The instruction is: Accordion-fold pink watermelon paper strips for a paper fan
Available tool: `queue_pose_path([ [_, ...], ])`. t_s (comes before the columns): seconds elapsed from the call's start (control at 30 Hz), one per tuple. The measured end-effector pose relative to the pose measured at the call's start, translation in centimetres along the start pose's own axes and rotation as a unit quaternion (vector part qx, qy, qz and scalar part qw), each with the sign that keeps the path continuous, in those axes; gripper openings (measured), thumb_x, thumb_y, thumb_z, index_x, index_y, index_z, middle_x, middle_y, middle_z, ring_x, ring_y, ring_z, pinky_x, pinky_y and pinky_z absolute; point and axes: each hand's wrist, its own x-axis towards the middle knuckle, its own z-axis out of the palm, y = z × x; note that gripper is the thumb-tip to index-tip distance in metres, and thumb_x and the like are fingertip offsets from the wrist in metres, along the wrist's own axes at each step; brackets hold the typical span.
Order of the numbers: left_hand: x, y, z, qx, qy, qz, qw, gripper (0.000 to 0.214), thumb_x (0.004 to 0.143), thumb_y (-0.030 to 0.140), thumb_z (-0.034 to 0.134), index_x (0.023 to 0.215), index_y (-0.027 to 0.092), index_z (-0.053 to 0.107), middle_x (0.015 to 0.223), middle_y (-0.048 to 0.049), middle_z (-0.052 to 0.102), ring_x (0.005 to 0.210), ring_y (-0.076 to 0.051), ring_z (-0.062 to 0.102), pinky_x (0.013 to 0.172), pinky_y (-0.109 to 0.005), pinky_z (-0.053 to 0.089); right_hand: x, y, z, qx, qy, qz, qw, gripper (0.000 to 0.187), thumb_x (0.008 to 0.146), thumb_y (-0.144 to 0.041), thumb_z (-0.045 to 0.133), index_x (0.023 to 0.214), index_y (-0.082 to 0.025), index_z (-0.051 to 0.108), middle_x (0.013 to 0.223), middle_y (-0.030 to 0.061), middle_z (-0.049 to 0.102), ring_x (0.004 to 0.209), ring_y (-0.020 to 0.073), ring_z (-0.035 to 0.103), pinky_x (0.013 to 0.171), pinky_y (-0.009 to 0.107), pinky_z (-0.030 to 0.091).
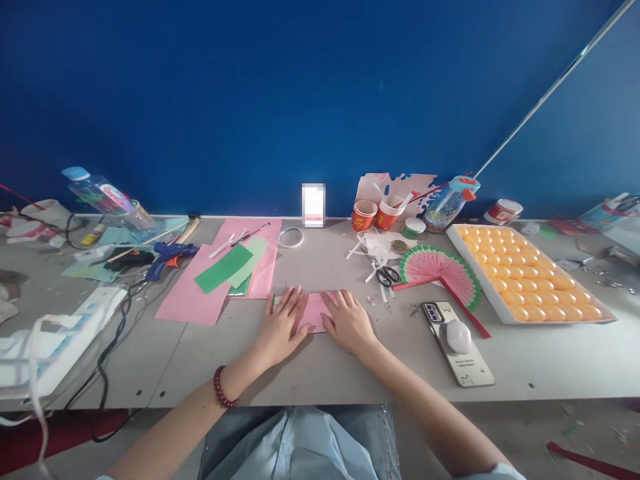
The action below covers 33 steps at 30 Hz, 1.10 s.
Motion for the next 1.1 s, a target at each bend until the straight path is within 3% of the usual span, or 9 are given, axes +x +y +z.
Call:
queue_pose_path([
  [0.2,0.5,-0.5,-0.8,-0.047,-0.031,-0.019,0.998,0.044,0.097,0.036,0.034,0.137,0.021,0.043,0.149,-0.0101,0.034,0.138,-0.026,0.028,0.112,-0.055,0.016,-0.4,0.9,0.5,0.074,0.023,0.014,0.997,0.036,0.092,-0.022,0.039,0.122,-0.016,0.058,0.118,0.0137,0.056,0.114,0.0261,0.047,0.092,0.039,0.047],
  [0.37,1.4,-1.4,-3.3,-0.105,-0.085,-0.023,0.991,0.036,0.085,0.035,0.057,0.118,0.022,0.059,0.146,-0.0092,0.040,0.133,-0.028,0.037,0.109,-0.050,0.029,-0.5,1.2,-0.5,0.087,-0.016,0.013,0.996,0.037,0.092,-0.024,0.040,0.125,-0.018,0.057,0.127,0.0145,0.052,0.117,0.0274,0.047,0.094,0.042,0.046],
  [0.5,2.8,-2.5,-4.6,-0.152,-0.088,-0.027,0.984,0.026,0.083,0.016,0.054,0.106,0.022,0.065,0.124,-0.0063,0.061,0.114,-0.023,0.055,0.097,-0.037,0.042,0.3,2.0,-1.1,0.119,-0.022,0.014,0.993,0.035,0.094,-0.021,0.038,0.120,-0.022,0.061,0.127,0.0114,0.054,0.115,0.0251,0.049,0.091,0.039,0.047],
  [0.6,4.2,-3.0,-4.7,-0.167,-0.085,-0.062,0.980,0.036,0.075,0.003,0.054,0.105,0.019,0.066,0.106,-0.0057,0.067,0.098,-0.021,0.061,0.085,-0.032,0.047,1.5,2.8,-1.3,0.143,-0.039,0.014,0.989,0.030,0.091,-0.015,0.042,0.108,-0.021,0.065,0.113,0.0093,0.062,0.106,0.0227,0.054,0.087,0.035,0.047],
  [0.77,5.6,-3.3,-4.8,-0.160,-0.109,-0.070,0.979,0.034,0.069,-0.003,0.054,0.091,0.018,0.069,0.091,-0.0063,0.069,0.091,-0.023,0.061,0.076,-0.031,0.047,3.9,4.3,-1.4,0.172,-0.069,0.009,0.983,0.020,0.084,-0.009,0.052,0.095,-0.018,0.066,0.093,0.0073,0.065,0.091,0.0211,0.057,0.079,0.033,0.045],
  [0.97,5.9,-4.6,-3.8,-0.240,-0.062,-0.064,0.967,0.028,0.075,0.001,0.050,0.088,0.018,0.070,0.091,-0.0050,0.066,0.085,-0.018,0.063,0.075,-0.027,0.048,4.9,5.5,-1.0,0.181,-0.057,0.005,0.982,0.013,0.083,-0.011,0.054,0.085,-0.018,0.065,0.089,0.0059,0.063,0.086,0.0195,0.057,0.076,0.030,0.043],
  [1.1,5.6,-5.0,-2.9,-0.192,-0.020,-0.048,0.980,0.029,0.081,0.003,0.047,0.090,0.018,0.070,0.090,-0.0057,0.064,0.087,-0.018,0.061,0.075,-0.028,0.047,4.6,5.7,-0.2,0.154,-0.028,0.000,0.988,0.012,0.089,-0.018,0.052,0.091,-0.018,0.063,0.091,0.0066,0.065,0.086,0.0207,0.057,0.078,0.032,0.043],
])
